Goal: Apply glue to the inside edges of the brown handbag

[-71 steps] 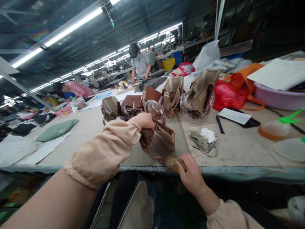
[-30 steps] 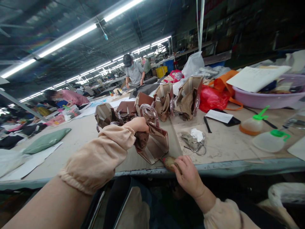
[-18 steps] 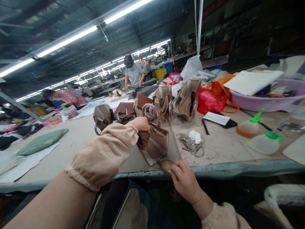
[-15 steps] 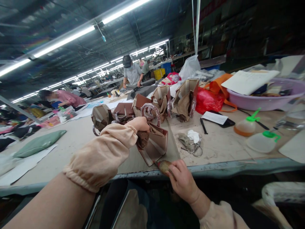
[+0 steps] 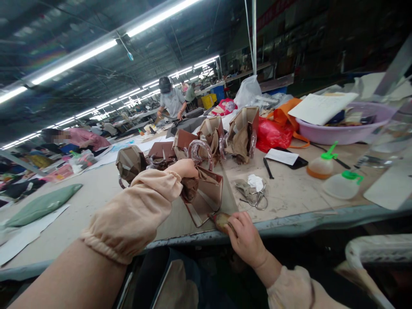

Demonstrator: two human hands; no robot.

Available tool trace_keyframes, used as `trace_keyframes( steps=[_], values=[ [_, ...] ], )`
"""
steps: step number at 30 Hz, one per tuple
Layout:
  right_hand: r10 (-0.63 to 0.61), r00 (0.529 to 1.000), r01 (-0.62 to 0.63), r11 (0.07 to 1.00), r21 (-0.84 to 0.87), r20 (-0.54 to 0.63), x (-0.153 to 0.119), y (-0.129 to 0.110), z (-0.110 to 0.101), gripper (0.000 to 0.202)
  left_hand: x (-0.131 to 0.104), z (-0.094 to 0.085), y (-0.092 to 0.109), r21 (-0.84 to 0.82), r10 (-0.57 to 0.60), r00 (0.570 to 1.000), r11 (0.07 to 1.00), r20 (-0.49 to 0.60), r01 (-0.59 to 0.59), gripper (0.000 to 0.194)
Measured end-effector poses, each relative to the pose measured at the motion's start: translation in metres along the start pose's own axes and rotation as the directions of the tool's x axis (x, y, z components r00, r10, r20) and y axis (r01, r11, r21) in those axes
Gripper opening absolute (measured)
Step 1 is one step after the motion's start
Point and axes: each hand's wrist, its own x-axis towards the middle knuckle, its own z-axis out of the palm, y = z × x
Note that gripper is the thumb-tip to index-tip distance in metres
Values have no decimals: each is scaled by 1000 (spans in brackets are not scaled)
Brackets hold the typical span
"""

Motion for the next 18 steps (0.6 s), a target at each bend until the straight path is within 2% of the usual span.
trace_keyframes(
  steps=[3,9,15,18],
  values=[
    [4,1000,-6,999,-48,-31,1,4,-8,5,3,1,-1,-4,5,1000,1000,4,-5,51],
    [-25,999,25,1000,4,45,-2,-5,-9,6,10,3,0,-20,-10,1000,1000,-7,10,52],
    [-36,999,35,998,-55,-24,0,1,-12,3,11,4,2,-35,-23,1000,999,-16,22,52],
    [-33,999,33,999,-22,-11,-2,1,-8,5,7,-2,9,-33,-15,1000,999,-16,14,45]
  ],
)
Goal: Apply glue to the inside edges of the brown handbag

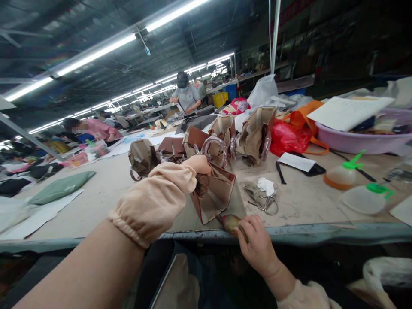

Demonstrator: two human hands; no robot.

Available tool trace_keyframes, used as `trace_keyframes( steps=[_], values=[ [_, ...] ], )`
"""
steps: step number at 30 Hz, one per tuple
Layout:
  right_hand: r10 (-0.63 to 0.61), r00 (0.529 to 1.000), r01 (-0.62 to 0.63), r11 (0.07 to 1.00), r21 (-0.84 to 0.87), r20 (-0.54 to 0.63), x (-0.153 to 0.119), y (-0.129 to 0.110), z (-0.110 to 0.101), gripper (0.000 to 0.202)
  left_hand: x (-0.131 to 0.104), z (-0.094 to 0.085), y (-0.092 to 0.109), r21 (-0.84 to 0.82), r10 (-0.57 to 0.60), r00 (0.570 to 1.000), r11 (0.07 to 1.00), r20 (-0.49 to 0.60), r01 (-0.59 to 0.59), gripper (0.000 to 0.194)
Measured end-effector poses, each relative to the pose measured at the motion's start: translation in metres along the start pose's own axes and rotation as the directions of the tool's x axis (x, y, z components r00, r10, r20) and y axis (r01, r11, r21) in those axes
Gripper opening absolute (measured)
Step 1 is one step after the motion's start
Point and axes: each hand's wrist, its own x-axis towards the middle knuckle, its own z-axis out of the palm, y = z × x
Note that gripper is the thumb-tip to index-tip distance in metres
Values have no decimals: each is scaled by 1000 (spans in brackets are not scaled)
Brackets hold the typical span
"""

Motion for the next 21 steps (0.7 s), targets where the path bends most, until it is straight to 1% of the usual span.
trace_keyframes(
  steps=[3,5,7,9,10,11,12,13,14,15,16,17,18,19,20,21],
  values=[
    [-15,1000,14,998,53,18,-3,-2,5,6,-15,-8,10,33,7,999,999,-36,-5,39],
    [-25,1000,24,998,50,10,-3,0,6,7,-38,-10,14,75,3,994,997,-108,5,38],
    [-30,999,30,999,18,-10,-2,4,4,7,-71,-7,10,124,-9,980,992,-201,35,34],
    [-31,999,31,999,-10,-41,-2,7,3,7,-110,1,-3,178,-20,960,981,-280,72,31],
    [-32,998,32,999,-12,-49,-2,7,3,7,-129,7,-11,225,-3,943,971,-334,83,31],
    [-35,998,35,999,-5,-49,-2,6,3,7,-144,12,-19,384,140,887,922,-440,44,34],
    [-39,998,40,999,10,-43,-3,4,5,7,-157,17,-26,529,271,830,848,-487,34,37],
    [-43,999,44,999,29,-30,-3,2,6,7,-165,21,-32,550,293,819,834,-493,32,38],
    [-48,999,49,998,47,-12,-4,-1,8,7,-170,24,-36,608,338,796,793,-502,47,39],
    [-51,999,51,997,59,4,-5,-3,9,7,-172,26,-39,687,385,773,721,-504,89,39],
    [-51,999,50,997,63,18,-5,-5,10,7,-171,27,-40,779,443,744,606,-501,164,39],
    [-51,998,50,997,59,26,-5,-5,10,7,-169,29,-40,861,517,708,432,-481,268,39],
    [-52,998,50,998,49,28,-5,-3,8,6,-167,30,-40,896,582,682,247,-442,370,40],
    [-52,998,51,998,33,23,-4,-1,6,6,-166,31,-40,896,616,675,120,-405,429,41],
    [-52,999,52,999,16,11,-3,3,4,6,-165,31,-40,901,615,685,103,-391,422,42],
    [-51,999,51,999,-4,-1,-2,7,1,6,-165,32,-41,914,585,706,196,-400,355,43]
  ],
)
